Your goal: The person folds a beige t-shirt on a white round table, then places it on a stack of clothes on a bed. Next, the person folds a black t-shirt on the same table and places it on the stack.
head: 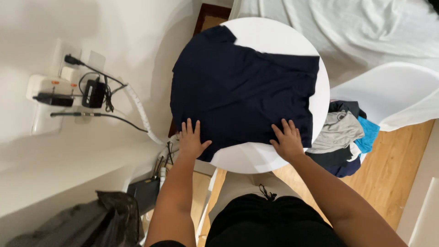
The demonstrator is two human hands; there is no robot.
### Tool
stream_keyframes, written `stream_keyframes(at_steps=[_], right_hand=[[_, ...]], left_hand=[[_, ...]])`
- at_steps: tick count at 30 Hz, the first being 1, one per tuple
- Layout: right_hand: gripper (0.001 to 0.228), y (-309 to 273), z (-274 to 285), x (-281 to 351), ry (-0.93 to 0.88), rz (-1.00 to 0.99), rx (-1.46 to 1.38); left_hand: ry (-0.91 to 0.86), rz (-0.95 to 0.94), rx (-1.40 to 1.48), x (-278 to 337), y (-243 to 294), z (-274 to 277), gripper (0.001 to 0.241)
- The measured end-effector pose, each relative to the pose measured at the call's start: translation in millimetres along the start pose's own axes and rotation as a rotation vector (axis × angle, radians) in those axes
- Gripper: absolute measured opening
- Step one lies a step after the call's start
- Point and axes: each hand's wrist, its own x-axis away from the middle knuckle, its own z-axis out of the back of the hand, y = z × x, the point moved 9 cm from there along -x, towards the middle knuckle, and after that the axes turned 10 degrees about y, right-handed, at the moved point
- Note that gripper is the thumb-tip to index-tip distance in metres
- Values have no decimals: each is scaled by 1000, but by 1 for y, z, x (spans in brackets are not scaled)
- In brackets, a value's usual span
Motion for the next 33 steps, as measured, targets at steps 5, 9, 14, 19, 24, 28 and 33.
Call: stream_keyframes(at_steps=[5, 9, 14, 19, 24, 28, 33], right_hand=[[65, 35, 11, 30, -28, -46, 35], [65, 58, 19, 45, -27, -19, 8], [60, 60, 33, 37, -2, 2, 25], [29, 82, 51, -6, 247, -24, -305], [16, 112, 87, -80, 411, -124, -339], [13, 129, 106, -139, 429, -200, -297], [10, 96, 117, -200, 437, -165, -189]], left_hand=[[-29, 57, 1, 29, 35, -13, 108], [-16, 85, 121, 39, 68, -19, 105], [-57, 174, 161, 47, 92, 14, 104], [179, 234, 243, 22, 92, 30, 70], [445, 31, 328, -43, 110, 49, 49], [460, -174, 361, -115, 149, 70, 39], [365, -245, 366, -194, 190, 73, 40]])
